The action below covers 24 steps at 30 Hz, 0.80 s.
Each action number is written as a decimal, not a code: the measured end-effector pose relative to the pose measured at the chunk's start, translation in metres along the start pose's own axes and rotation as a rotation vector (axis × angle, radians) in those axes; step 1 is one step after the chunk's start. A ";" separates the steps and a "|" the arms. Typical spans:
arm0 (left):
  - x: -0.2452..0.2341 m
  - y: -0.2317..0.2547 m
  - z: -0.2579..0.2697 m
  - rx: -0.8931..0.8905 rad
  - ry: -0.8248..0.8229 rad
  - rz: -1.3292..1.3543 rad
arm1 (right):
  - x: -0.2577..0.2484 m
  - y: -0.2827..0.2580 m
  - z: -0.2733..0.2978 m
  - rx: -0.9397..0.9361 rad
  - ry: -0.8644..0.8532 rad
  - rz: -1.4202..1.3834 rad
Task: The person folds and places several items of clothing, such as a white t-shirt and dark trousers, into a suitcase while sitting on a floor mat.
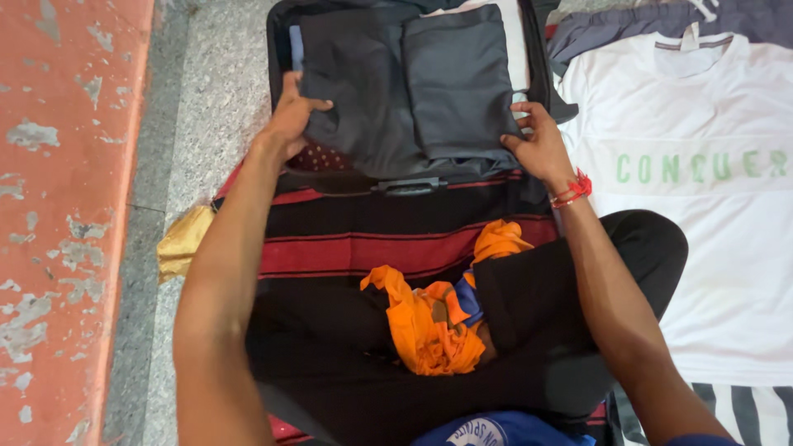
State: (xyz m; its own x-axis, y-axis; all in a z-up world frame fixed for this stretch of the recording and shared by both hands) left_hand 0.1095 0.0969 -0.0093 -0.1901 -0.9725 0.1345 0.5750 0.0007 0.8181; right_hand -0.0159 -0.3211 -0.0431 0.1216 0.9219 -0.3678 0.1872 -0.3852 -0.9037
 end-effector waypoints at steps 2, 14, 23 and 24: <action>0.004 0.015 0.007 0.193 -0.075 -0.036 | 0.001 -0.001 0.001 -0.002 -0.001 -0.044; 0.020 -0.019 0.022 -0.170 -0.118 0.144 | -0.002 -0.032 0.003 -0.054 0.020 0.103; 0.001 0.005 0.026 0.128 -0.086 0.144 | 0.005 -0.050 0.000 -0.165 -0.069 0.069; -0.004 0.005 0.032 0.126 -0.086 0.160 | 0.008 -0.050 0.001 -0.159 -0.061 0.006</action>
State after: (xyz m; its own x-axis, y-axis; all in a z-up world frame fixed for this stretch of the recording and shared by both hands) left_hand 0.0876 0.1079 0.0116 -0.1745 -0.9342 0.3111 0.5006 0.1879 0.8451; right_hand -0.0248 -0.2947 -0.0007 0.0650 0.9187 -0.3897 0.3387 -0.3876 -0.8573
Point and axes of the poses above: each hand's wrist, its own z-axis away from the middle knuckle, its own x-axis out of the palm, y = z × x, the point moved 10 cm from there along -z, towards the middle knuckle, and after that the axes turned 14 degrees about -x, right-handed, at the moved point
